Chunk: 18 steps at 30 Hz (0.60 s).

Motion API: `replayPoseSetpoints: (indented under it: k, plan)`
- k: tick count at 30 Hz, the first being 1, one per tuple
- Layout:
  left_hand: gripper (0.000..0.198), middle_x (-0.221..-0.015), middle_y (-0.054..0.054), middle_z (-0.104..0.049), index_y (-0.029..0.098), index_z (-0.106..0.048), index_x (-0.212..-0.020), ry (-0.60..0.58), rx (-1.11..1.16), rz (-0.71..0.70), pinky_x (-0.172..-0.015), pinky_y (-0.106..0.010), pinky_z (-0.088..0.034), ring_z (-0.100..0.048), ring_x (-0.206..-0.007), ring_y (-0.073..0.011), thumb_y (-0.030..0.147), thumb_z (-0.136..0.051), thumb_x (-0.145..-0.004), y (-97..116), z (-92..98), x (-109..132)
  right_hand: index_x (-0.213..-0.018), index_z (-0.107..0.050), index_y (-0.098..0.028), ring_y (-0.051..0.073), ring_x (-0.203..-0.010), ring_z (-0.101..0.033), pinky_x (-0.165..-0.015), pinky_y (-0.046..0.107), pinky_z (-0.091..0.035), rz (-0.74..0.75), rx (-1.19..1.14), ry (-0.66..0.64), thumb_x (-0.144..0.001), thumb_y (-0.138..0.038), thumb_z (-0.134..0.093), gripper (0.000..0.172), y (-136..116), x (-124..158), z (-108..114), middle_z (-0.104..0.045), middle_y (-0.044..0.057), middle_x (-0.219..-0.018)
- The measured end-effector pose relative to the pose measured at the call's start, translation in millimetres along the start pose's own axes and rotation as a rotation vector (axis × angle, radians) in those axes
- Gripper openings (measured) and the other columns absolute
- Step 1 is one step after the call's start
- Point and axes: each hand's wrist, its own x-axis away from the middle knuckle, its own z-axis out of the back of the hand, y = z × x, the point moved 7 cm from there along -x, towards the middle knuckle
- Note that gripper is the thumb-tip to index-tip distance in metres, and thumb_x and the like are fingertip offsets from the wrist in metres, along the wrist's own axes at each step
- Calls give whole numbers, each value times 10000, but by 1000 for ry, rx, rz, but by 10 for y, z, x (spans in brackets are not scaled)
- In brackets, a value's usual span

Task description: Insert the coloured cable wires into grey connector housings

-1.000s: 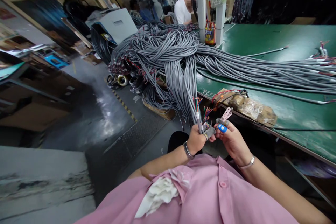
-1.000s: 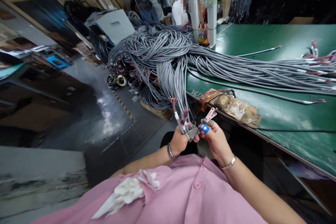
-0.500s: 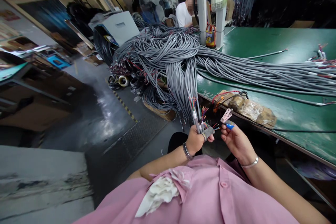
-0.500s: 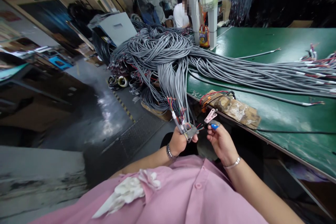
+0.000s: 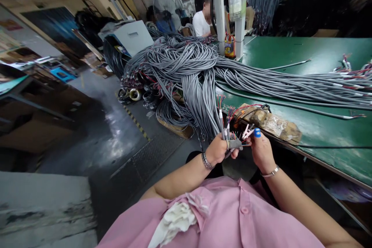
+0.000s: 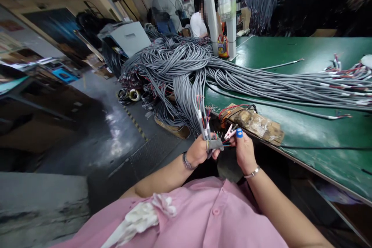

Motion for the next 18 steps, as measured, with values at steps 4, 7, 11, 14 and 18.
replayPoseSetpoints:
  k: [4, 7, 11, 14, 18]
  plan:
    - [324, -437, -28, -574, 106, -621, -608, -10, -19, 4, -387, -226, -386, -490, -355, -106, 400, -752, -651, -28, -40, -46, -787, -665, -202, 178, -567, -558, -532, 315, -444, -171, -201, -141, -789, -710, -521, 528, 79, 21, -194, -637, 44, -683]
    - [360, -435, -31, -572, 109, -609, -595, -11, -33, 7, -388, -230, -390, -491, -354, -108, 434, -745, -665, -56, -56, -62, -869, -671, -201, 213, -544, -596, -484, 341, -455, -308, -325, -261, -761, -751, -508, 583, 75, 52, -353, -664, 63, -695]
    - [375, -428, -26, -565, 111, -599, -589, -3, -76, 36, -379, -222, -372, -478, -346, -101, 449, -745, -664, -95, -51, -69, -883, -677, -207, 219, -549, -610, -470, 334, -461, -299, -342, -194, -742, -744, -544, 571, 68, 23, -332, -669, 58, -680]
    - [376, -426, -25, -562, 113, -587, -575, -3, -107, 35, -375, -220, -360, -472, -342, -99, 442, -744, -668, -102, -37, -64, -881, -677, -209, 211, -585, -608, -497, 325, -475, -268, -334, -111, -729, -723, -586, 544, 113, 3, -248, -670, 60, -702]
    - [348, -440, -21, -569, 111, -602, -597, 11, -102, 18, -404, -228, -384, -486, -360, -102, 418, -748, -671, -110, 10, -11, -804, -671, -208, 166, -599, -579, -568, 301, -495, -304, -430, -133, -745, -715, -577, 520, 161, 16, -222, -666, 44, -738]
